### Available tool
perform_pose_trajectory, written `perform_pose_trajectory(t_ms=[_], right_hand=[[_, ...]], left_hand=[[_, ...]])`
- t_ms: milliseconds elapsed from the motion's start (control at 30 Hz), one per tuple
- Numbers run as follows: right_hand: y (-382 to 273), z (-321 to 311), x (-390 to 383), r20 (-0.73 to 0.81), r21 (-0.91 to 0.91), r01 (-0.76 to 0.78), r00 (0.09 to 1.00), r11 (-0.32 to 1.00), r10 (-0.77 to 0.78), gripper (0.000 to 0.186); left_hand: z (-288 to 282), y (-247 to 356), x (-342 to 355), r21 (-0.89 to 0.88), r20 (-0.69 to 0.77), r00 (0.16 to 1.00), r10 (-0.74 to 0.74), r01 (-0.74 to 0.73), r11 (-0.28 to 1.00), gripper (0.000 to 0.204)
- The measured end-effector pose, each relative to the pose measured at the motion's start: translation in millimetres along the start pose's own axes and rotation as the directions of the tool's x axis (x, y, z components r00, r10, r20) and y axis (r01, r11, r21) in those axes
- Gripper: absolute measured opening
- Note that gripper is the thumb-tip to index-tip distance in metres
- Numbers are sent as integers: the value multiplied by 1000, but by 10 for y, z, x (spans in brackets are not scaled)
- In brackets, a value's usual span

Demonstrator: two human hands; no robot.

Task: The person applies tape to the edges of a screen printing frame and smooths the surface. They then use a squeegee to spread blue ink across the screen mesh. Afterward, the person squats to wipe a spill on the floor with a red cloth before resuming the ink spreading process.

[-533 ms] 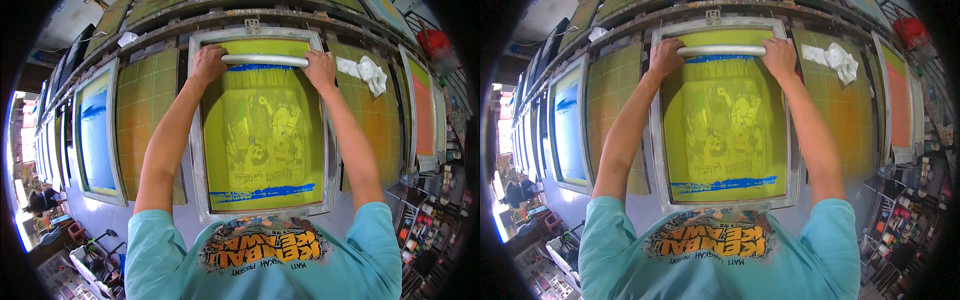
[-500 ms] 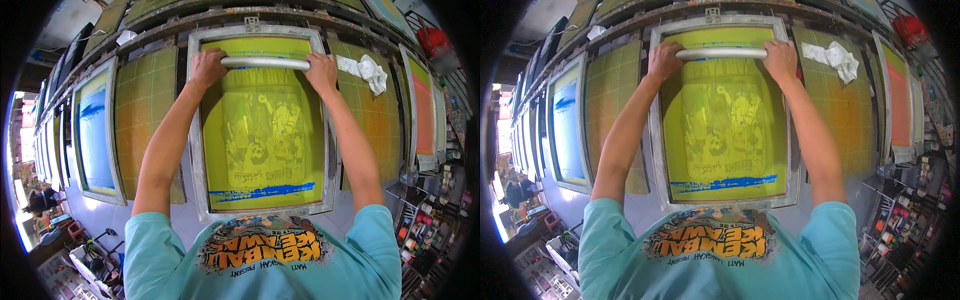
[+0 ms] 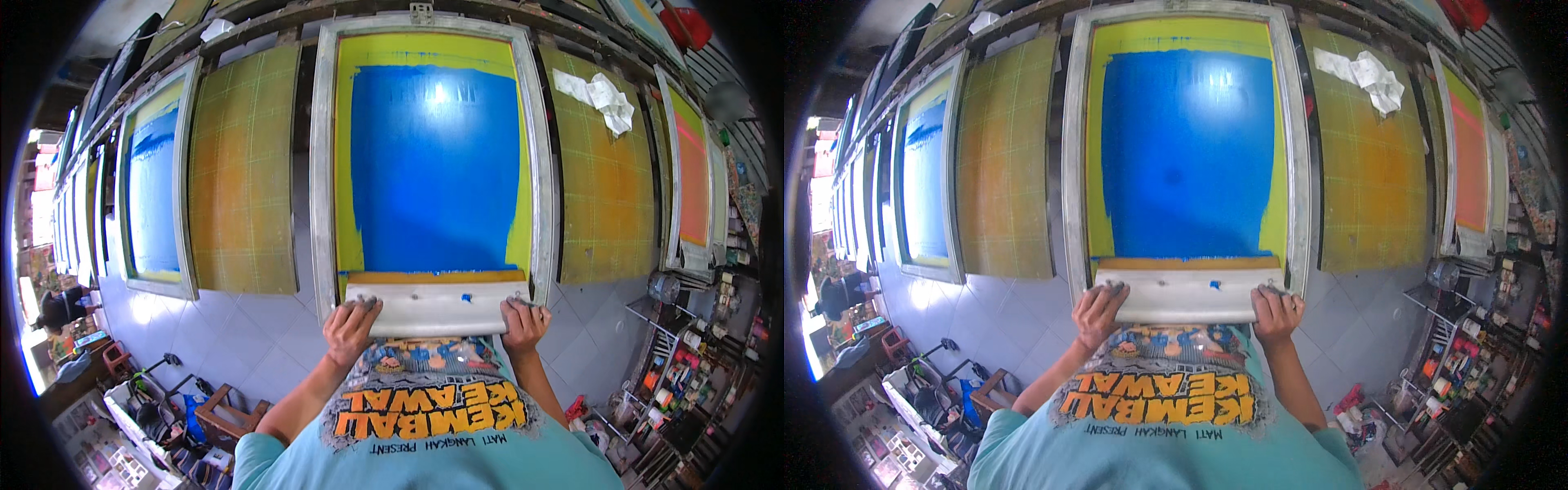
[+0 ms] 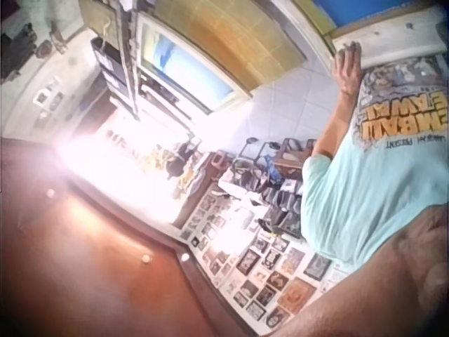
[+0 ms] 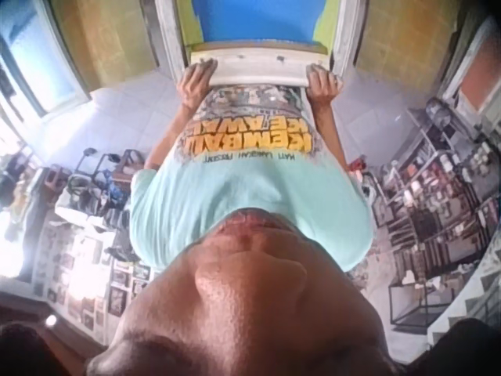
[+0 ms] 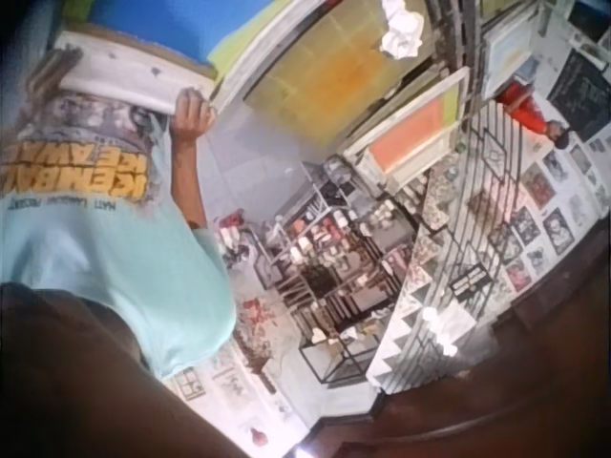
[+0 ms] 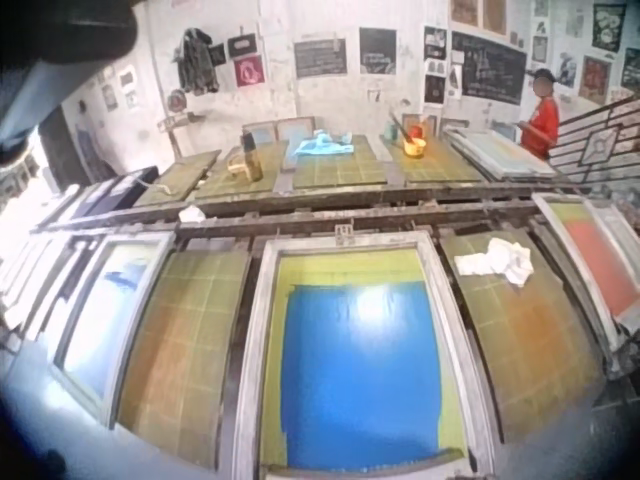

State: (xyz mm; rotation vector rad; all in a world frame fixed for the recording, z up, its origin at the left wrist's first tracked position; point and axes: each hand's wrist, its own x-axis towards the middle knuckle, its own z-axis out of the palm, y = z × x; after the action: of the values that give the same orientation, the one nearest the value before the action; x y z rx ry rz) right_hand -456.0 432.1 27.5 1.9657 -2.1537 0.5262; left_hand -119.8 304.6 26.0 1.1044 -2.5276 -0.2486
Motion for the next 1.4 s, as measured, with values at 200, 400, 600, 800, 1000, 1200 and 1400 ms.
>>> perform_pose_trajectory(t_ms=[200, 400, 600, 800, 1000, 1200, 1400], right_hand=[[85, -191, 336, 98, 43, 60, 993, 997, -64, 20], [31, -494, 248, 186, 48, 73, 979, 996, -81, 18], [17, -249, 45, 118, 46, 98, 988, 994, -103, 20], [-39, -215, -53, 61, -12, 113, 992, 994, -112, 22], [339, 432, 784, -94, -41, 78, 992, 996, -81, 23], [969, 1142, 2139, -111, -18, 153, 982, 988, -154, 31], [1274, 1238, 3906, 35, -20, 160, 987, 987, -159, 22]], left_hand=[[-240, -19, 348, -79, 100, 994, -43, 51, 996, 59], [-567, 175, 286, -143, 99, 994, -34, 48, 989, 65], [-356, 127, 74, -116, 128, 990, -65, 80, 990, 64], [-284, 130, -14, -82, 50, 998, -44, 48, 996, 58], [173, -336, 901, -31, -11, 1000, -13, 12, 999, 64], [563, -986, 2153, 2, -119, 992, 37, -38, 999, 66], [401, -1499, 3757, 73, -74, 997, -7, 13, 997, 46]])
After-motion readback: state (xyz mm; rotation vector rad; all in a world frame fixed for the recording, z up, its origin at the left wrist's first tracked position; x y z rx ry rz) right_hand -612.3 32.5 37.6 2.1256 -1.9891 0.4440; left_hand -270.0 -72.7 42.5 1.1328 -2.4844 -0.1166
